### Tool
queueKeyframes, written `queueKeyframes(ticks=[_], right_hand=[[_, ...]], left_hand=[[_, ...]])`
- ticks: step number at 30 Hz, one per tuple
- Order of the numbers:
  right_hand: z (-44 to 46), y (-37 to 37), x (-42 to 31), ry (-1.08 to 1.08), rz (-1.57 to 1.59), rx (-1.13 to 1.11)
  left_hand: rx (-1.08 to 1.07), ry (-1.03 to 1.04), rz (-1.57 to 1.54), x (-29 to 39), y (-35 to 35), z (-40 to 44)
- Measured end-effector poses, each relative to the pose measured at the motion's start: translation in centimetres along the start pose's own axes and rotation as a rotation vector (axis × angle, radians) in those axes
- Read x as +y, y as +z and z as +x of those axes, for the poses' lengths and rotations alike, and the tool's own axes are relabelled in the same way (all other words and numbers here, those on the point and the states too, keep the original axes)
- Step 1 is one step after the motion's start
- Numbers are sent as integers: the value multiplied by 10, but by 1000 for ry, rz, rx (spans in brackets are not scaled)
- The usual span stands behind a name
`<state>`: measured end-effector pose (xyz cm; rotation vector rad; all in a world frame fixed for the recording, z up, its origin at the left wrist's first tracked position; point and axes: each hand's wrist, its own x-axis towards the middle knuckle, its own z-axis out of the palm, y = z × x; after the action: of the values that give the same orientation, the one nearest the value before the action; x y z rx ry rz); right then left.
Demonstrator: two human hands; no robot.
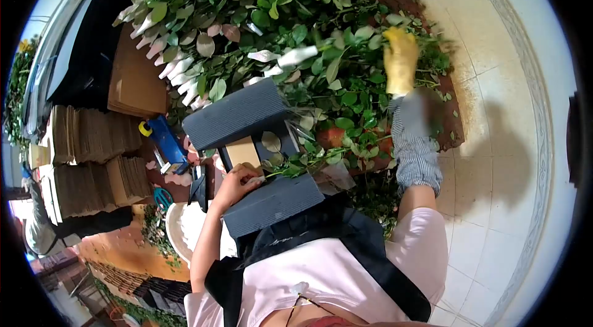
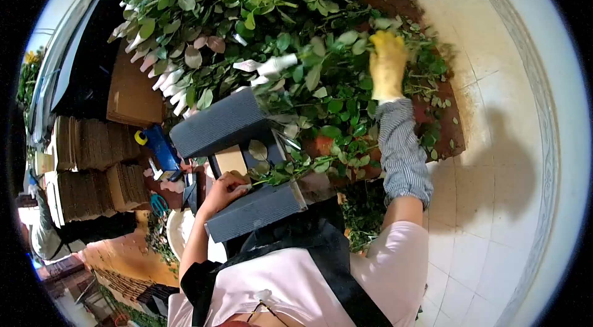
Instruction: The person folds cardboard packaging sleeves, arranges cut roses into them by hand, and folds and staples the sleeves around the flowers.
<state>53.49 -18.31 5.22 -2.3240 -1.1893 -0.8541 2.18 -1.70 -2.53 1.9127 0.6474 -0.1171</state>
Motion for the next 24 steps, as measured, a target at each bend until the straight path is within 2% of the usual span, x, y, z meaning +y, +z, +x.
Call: queueKeyframes(ticks=[1,3,5,6,7,9,10,11,13,14,15,17,19,21,23,24], right_hand=[[9,-24,-11,-50,-5,183],[19,-76,-20,-144,45,115],[24,-132,-42,-481,128,61],[20,-150,-58,-573,153,48],[9,-157,-58,-523,299,-216],[-21,-155,-95,-498,520,-336],[-46,-145,-104,-484,480,-429],[-79,-127,-108,-468,369,-495],[-134,-94,-115,-415,203,-605],[-146,-85,-121,-370,200,-656],[-155,-82,-126,-329,232,-665],[-160,-80,-137,-303,278,-681],[-146,-94,-152,-289,223,-558],[-145,-94,-155,-250,236,-497],[-158,-75,-151,-315,199,-415],[-174,-56,-141,-384,192,-488]], left_hand=[[4,4,-5,1,0,2],[-1,-2,18,8,-1,0],[40,93,73,0,1,3],[47,148,107,-7,2,5],[37,151,106,-4,1,2],[27,38,74,6,-3,0],[50,175,40,-10,1,1],[113,91,-27,9,-2,-5],[30,279,113,-23,-1,7],[63,189,138,-22,-1,3],[75,147,96,0,-5,-3],[125,240,194,1,-4,-3],[242,154,384,18,-5,-8],[396,349,641,11,-6,-8],[406,348,740,25,-11,-8],[428,405,745,31,-12,-6]])
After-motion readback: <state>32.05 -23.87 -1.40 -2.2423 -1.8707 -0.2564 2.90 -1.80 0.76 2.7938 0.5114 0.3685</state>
